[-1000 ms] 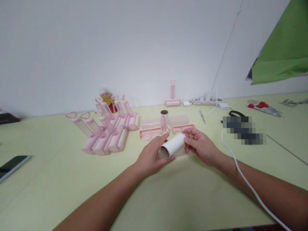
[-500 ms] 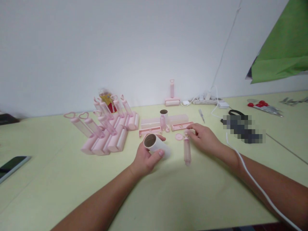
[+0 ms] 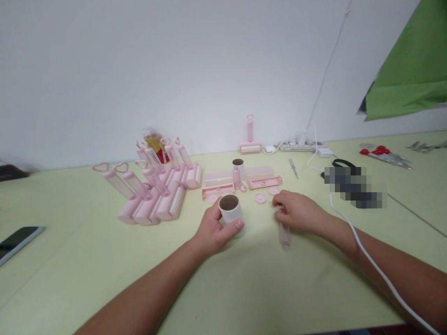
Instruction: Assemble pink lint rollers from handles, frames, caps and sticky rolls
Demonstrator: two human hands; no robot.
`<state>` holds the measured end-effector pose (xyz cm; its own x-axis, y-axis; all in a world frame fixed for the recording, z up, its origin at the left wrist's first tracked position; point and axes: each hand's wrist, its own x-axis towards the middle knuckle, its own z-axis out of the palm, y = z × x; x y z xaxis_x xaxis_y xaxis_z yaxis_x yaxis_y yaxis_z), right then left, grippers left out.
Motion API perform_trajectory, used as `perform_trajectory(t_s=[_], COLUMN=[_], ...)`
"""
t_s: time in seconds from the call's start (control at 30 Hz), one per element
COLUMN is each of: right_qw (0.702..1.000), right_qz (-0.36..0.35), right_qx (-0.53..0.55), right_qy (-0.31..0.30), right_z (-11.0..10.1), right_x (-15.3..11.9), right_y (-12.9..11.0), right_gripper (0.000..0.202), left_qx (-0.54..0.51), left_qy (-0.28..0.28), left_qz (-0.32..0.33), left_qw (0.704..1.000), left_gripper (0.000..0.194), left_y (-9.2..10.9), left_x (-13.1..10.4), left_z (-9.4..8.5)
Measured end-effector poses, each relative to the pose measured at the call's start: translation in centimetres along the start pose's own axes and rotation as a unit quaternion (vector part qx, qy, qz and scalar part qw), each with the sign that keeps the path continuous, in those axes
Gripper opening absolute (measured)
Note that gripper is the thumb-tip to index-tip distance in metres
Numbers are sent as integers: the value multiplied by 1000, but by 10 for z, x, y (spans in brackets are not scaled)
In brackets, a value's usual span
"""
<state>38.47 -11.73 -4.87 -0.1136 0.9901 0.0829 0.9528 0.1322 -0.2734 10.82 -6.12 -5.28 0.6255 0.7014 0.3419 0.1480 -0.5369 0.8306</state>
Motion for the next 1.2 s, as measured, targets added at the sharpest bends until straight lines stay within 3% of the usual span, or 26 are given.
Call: perform_trajectory(t_s=[0.13, 0.37, 0.53, 0.7, 1.07, 1.2], right_qw=[997, 990, 992, 993, 994, 996], right_qz=[49, 130, 56, -59, -52, -58], right_qx=[-42, -42, -56, -17, 0, -14], right_qy=[-32, 26, 102, 99, 95, 60], right_z=[-3, -9, -7, 5, 7, 6], right_x=[3, 19, 20, 20, 19, 20], right_y=[24, 63, 47, 30, 27, 25], right_gripper=[19, 23, 20, 25, 27, 19], left_qx=[11, 66, 77, 79, 91, 98], left_qy=[2, -36, -69, -87, -99, -105], left_qz=[9, 21, 2, -13, -13, -14], left_qw=[1000, 997, 995, 993, 991, 990], left_gripper=[36, 38, 41, 48, 50, 53], left_y=[5, 13, 17, 19, 20, 22], left_x=[1, 4, 4, 4, 5, 5], left_z=[0, -1, -1, 1, 1, 2])
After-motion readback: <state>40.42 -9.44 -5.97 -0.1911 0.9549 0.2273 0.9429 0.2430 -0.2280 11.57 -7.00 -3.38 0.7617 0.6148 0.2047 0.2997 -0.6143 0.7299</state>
